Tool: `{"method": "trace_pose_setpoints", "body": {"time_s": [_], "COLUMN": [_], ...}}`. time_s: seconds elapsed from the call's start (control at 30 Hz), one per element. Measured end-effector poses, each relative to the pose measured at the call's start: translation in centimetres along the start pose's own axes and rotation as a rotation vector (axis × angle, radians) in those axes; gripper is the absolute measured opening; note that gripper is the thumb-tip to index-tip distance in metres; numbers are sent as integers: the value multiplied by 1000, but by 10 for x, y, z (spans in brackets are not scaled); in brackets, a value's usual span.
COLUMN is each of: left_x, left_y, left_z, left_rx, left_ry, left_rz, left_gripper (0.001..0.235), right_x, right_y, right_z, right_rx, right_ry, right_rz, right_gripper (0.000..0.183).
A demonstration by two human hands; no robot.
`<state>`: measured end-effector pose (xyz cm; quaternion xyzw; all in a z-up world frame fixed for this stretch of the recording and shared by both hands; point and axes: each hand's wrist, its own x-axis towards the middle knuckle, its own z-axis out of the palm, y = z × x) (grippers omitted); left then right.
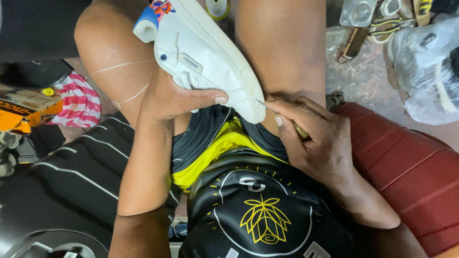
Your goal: The person holds a white sneaker on their lap and uses a needle and thread to sew the shoe's upper. They repeatedly push the needle through the material and pull the thread to secure the stitches.
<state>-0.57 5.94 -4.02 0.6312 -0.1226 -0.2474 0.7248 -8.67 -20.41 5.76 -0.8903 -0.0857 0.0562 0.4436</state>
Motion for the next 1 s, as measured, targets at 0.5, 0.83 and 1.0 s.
{"method": "trace_pose_setpoints", "body": {"time_s": [0.5,0.83,1.0], "left_x": [3,8,4], "left_y": [7,-3,-2], "left_z": [-7,-14,-11], "left_rx": [-196,-506,-495], "left_ry": [-165,-343,-296], "left_rz": [-325,-236,-265], "left_gripper": [64,71,71], "right_x": [14,23,31], "right_y": [-3,-17,-19], "right_z": [-25,-30,-30], "right_rx": [-442,-667,-705], "right_ry": [-113,-236,-274], "right_rz": [-88,-173,-201], "right_gripper": [24,34,31]}}
